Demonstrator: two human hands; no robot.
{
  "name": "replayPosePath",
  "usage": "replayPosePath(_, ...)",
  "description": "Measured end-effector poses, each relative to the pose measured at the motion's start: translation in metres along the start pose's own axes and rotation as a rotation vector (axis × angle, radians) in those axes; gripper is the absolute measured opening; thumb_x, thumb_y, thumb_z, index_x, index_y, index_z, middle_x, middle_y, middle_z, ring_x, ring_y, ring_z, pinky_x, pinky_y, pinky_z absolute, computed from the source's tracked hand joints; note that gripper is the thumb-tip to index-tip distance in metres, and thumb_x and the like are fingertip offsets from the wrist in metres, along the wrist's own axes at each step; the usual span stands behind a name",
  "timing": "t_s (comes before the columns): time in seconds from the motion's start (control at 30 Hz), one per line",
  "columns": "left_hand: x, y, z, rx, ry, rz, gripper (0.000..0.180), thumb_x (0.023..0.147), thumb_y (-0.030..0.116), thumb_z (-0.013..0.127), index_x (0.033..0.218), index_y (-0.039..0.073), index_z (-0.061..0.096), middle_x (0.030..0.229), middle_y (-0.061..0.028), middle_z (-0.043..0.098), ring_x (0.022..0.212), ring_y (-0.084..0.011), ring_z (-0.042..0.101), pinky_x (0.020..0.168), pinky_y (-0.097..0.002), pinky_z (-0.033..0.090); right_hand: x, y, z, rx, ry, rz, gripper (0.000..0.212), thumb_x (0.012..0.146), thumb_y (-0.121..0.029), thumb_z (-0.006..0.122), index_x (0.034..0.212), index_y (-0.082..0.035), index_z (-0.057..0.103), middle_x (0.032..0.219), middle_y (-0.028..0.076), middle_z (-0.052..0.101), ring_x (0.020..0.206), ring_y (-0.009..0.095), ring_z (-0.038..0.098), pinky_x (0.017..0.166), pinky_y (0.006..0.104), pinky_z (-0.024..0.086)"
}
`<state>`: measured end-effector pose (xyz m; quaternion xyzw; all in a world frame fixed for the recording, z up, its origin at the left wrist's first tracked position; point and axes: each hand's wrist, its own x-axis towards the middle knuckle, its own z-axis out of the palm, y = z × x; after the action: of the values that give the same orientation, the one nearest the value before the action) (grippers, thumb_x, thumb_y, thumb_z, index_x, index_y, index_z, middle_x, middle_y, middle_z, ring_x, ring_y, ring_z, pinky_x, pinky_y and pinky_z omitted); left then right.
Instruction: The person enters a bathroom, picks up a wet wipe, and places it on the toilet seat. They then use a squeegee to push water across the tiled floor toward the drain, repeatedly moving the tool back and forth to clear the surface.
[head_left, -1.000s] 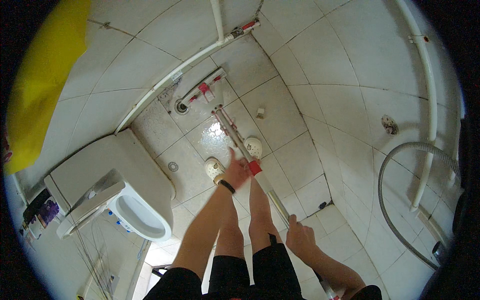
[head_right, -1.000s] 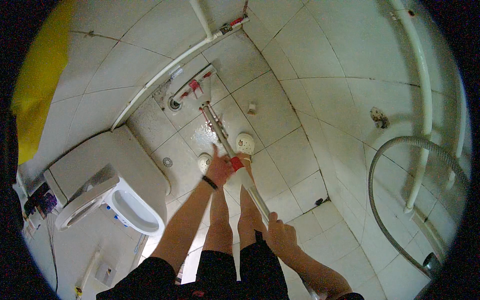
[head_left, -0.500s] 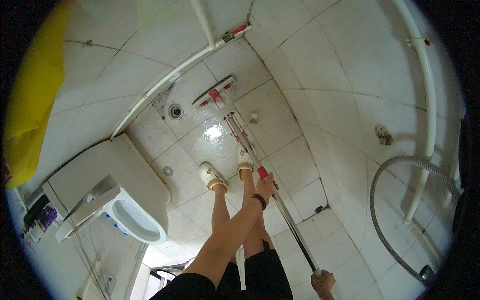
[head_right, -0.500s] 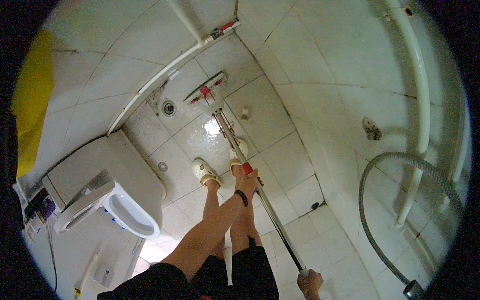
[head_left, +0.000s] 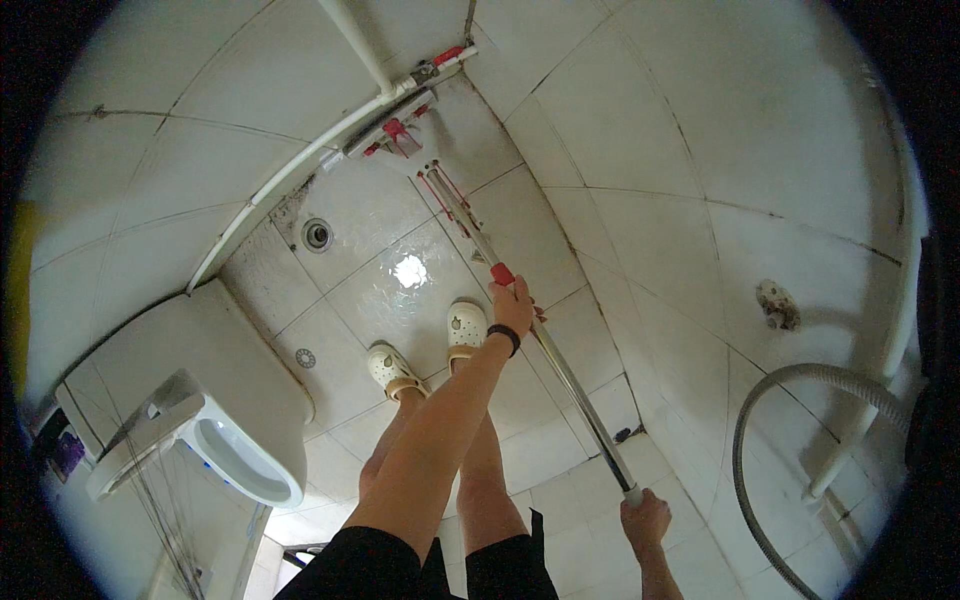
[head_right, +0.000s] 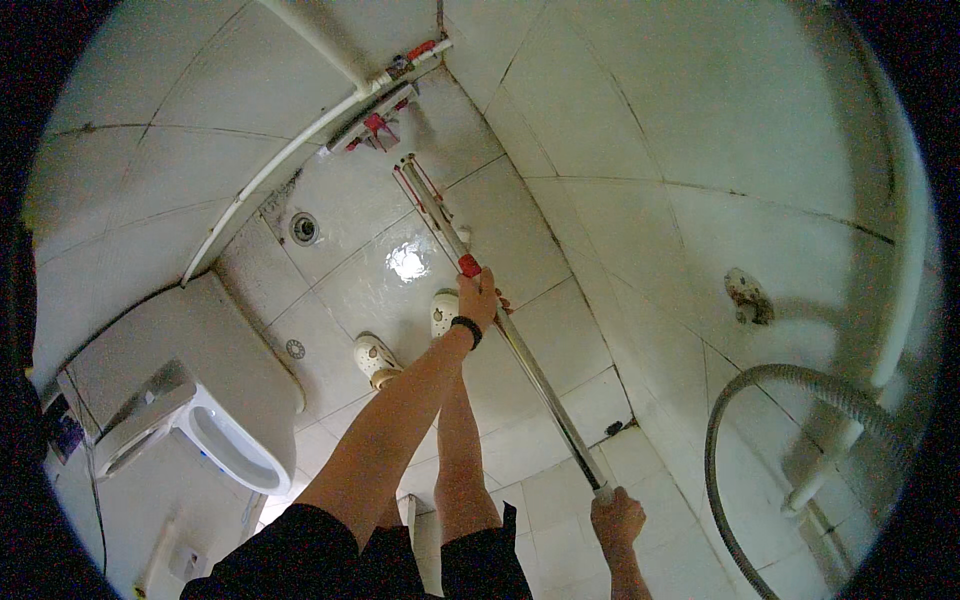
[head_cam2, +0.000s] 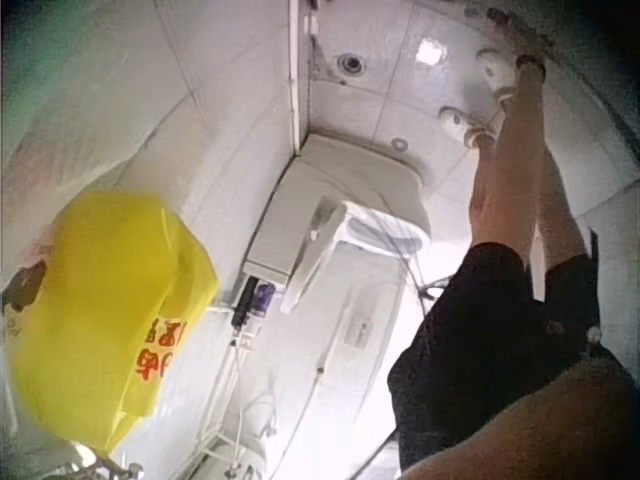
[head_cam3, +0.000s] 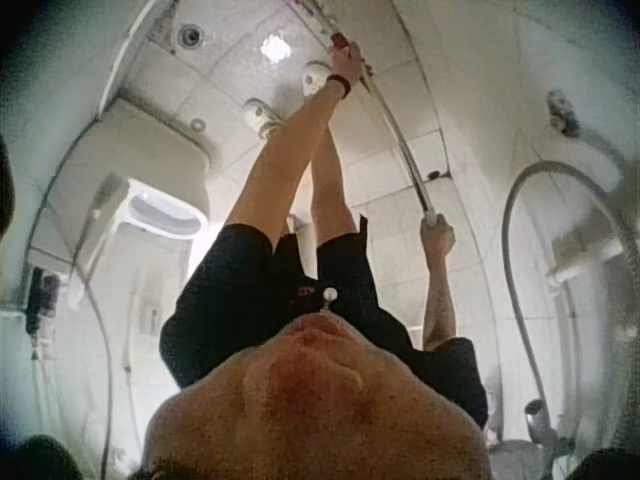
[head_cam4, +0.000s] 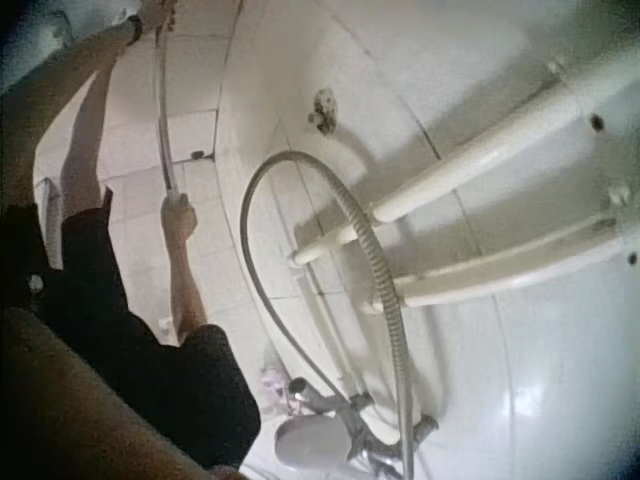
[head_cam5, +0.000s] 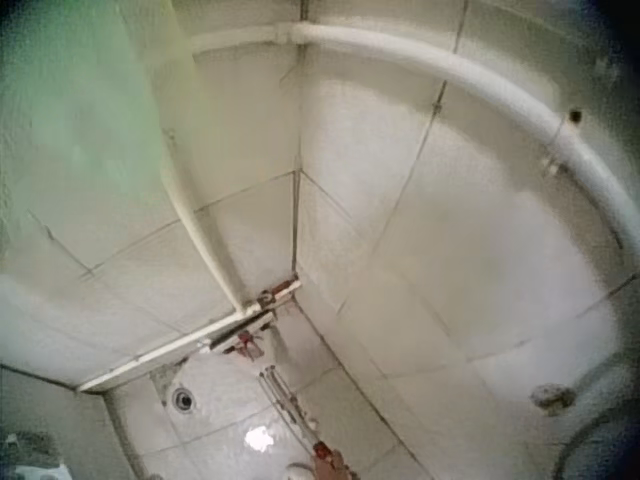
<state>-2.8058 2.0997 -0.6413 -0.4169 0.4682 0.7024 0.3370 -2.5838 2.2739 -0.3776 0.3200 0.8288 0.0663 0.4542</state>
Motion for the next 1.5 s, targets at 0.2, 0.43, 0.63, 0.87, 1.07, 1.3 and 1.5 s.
replayPosePath(0.2, -0.021, -0.051, -0.012, 0.157, -0.015, -0.012, 0.029, 0.086, 0.026, 0.042, 0.084, 0.005, 0.022, 0.057, -0.0086, 0.044, 0.041, -0.0182, 0.050, 0.038, -0.0320, 0.047, -0.049, 0.028, 0.055, 0.054, -0.154, -0.003, 0.026, 0.060, -0.025, 0.061, 0.062, -0.001, 0.050, 0.059, 0.019, 0.055, 0.056, 0.037, 0.055, 0.057, 0.0458, 0.044)
replayPosePath(0.43, -0.086, -0.106, -0.021, 0.260, -0.047, -0.033, 0.027, 0.086, 0.027, 0.042, 0.086, 0.004, 0.027, 0.058, -0.0082, 0.047, 0.042, -0.0189, 0.051, 0.038, -0.0335, 0.046, -0.122, 0.040, 0.032, 0.309, -0.273, 0.071, 0.035, 0.073, -0.033, 0.051, 0.066, 0.001, 0.055, 0.060, 0.025, 0.054, 0.062, 0.044, 0.053, 0.056, 0.0481, 0.043)
replayPosePath(0.63, -0.007, -0.060, 0.008, 0.177, -0.082, 0.251, 0.028, 0.086, 0.024, 0.041, 0.086, 0.000, 0.027, 0.061, -0.0086, 0.046, 0.045, -0.0179, 0.050, 0.042, -0.0335, 0.046, -0.024, 0.053, 0.044, 0.063, 0.097, -0.145, 0.026, 0.062, -0.025, 0.062, 0.058, -0.004, 0.045, 0.049, 0.016, 0.050, 0.048, 0.037, 0.048, 0.051, 0.0445, 0.038)
replayPosePath(0.87, 0.054, -0.010, 0.052, 0.187, -0.053, 0.208, 0.025, 0.087, 0.021, 0.040, 0.082, -0.001, 0.027, 0.057, -0.0087, 0.044, 0.046, -0.0182, 0.050, 0.041, -0.0318, 0.045, 0.043, 0.015, -0.015, 0.123, 0.011, 0.010, 0.027, 0.063, -0.026, 0.061, 0.069, -0.002, 0.052, 0.059, 0.018, 0.056, 0.059, 0.035, 0.056, 0.056, 0.0436, 0.045)
replayPosePath(1.07, 0.006, -0.066, 0.023, 0.315, 0.030, 0.246, 0.029, 0.085, 0.024, 0.042, 0.087, -0.001, 0.027, 0.056, -0.0083, 0.048, 0.042, -0.0195, 0.051, 0.036, -0.0313, 0.044, -0.035, 0.027, 0.036, 0.207, -0.334, 0.131, 0.028, 0.063, -0.027, 0.059, 0.069, -0.001, 0.051, 0.061, 0.020, 0.056, 0.062, 0.036, 0.056, 0.060, 0.0456, 0.044)
replayPosePath(1.3, -0.045, -0.035, 0.013, 0.203, -0.073, 0.096, 0.029, 0.086, 0.025, 0.042, 0.086, 0.002, 0.025, 0.055, -0.0072, 0.047, 0.039, -0.0166, 0.050, 0.034, -0.0295, 0.045, -0.070, 0.026, 0.004, 0.201, -0.258, 0.004, 0.029, 0.069, -0.026, 0.053, 0.069, 0.002, 0.053, 0.062, 0.024, 0.054, 0.062, 0.041, 0.052, 0.057, 0.0481, 0.041)
replayPosePath(1.5, 0.044, 0.003, 0.041, -0.029, 0.025, 0.114, 0.027, 0.087, 0.024, 0.039, 0.087, 0.000, 0.026, 0.057, -0.0086, 0.046, 0.041, -0.0174, 0.050, 0.034, -0.0302, 0.045, 0.019, 0.009, -0.012, 0.066, 0.010, -0.084, 0.026, 0.064, -0.025, 0.060, 0.070, -0.001, 0.050, 0.058, 0.019, 0.055, 0.055, 0.034, 0.056, 0.052, 0.0440, 0.044)
